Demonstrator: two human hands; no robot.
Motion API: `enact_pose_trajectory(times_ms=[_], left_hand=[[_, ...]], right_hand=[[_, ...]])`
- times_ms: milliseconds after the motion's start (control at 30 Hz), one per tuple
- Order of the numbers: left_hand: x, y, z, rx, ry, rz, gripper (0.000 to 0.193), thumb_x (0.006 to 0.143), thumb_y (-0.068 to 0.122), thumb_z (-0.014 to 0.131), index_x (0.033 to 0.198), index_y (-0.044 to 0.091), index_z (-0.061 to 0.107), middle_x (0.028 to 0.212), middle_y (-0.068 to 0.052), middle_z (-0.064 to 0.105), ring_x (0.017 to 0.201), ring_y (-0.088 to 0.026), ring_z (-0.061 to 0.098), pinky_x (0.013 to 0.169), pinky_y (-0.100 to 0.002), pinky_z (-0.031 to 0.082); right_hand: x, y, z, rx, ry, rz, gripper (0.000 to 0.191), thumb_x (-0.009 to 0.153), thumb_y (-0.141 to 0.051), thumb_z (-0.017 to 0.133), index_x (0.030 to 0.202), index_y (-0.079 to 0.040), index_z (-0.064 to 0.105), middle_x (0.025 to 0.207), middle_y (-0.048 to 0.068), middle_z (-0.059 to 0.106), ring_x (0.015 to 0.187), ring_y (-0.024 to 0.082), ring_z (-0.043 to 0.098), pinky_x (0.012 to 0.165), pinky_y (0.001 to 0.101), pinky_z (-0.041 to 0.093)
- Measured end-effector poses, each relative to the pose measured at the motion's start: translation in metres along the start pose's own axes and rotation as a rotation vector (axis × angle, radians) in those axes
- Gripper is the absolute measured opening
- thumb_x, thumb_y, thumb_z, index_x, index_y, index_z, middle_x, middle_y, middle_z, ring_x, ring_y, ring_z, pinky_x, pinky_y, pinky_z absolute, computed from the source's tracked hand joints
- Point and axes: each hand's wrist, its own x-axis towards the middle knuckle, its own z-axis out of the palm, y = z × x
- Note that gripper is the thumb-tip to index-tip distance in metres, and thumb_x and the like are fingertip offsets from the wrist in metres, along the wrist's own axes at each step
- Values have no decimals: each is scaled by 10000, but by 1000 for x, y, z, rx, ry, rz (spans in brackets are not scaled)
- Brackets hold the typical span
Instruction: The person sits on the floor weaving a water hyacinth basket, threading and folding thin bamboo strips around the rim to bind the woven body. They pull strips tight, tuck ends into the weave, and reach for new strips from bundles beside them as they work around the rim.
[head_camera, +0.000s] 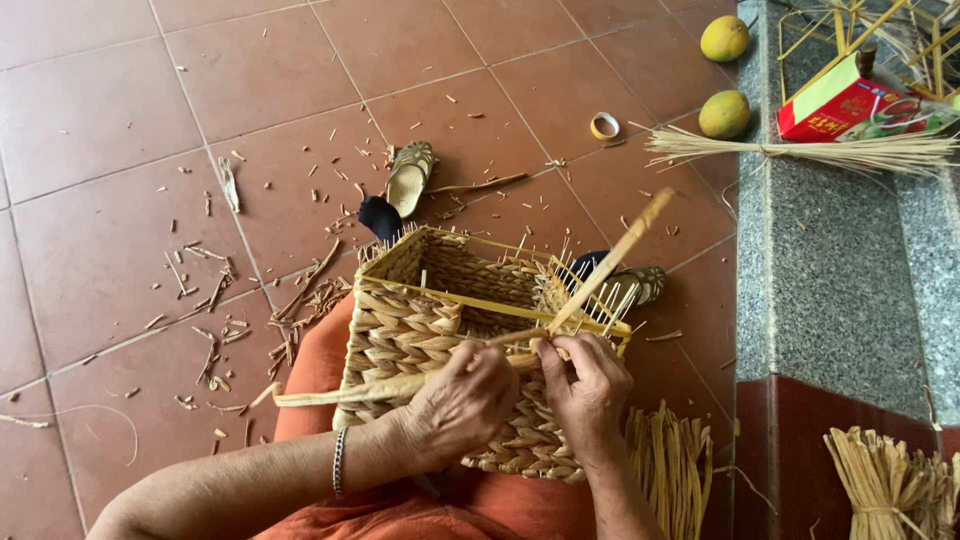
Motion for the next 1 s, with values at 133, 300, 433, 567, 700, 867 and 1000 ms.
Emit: enact_pose_trajectory(times_ms=[133,300,433,567,700,867,1000], left_hand=[[5,0,17,-5,-87,-131,671,759,327,698,1286,-63,554,1026,-137,607,1008,-284,571,918,-465,460],[15,-17,23,-323,6,-190,416,883,52,645,1287,-1,559,1099,-143,598,973,-271,570,778,-403,532],[23,-50,30,-685,155,-241,261,913,111,685,1170,90,649,1080,-61,624,955,-206,615,761,-302,557],[34,-60,36,-498,460,-150,178,917,73,688,1092,79,653,1149,-42,594,1084,-193,590,940,-327,557],[44,-56,27,-270,247,-207,301,785,99,718,1062,0,654,1088,-132,579,1030,-271,566,852,-416,484],[60,-56,18,-239,235,-333,519,685,202,749,1142,-29,664,1088,-142,608,1012,-265,570,812,-427,435],[86,-57,32,-360,-373,-274,343,864,254,752,1118,43,660,1123,-164,625,1098,-292,561,910,-458,471]], right_hand=[[5,-10,-5,-2,21,-38,171,926,-199,773,883,-44,714,826,70,721,723,160,706,616,310,585],[11,-18,-12,-23,5,-3,170,899,-185,787,851,-39,714,784,65,718,691,175,709,585,323,565],[13,-19,-14,10,0,16,146,898,-166,783,869,-38,719,803,63,724,688,171,715,586,312,573],[10,-16,-12,-6,18,-15,138,891,-149,789,873,-36,713,809,69,721,703,177,714,599,312,567],[8,-8,-5,2,-8,25,127,892,-137,794,869,-37,719,797,68,732,670,148,715,572,276,579],[4,-2,-3,-23,3,-25,132,883,-140,799,861,-42,715,795,68,739,687,149,723,569,286,574],[2,-3,-9,-21,2,-33,118,882,-128,792,862,-43,713,797,73,739,698,160,724,581,306,574]])
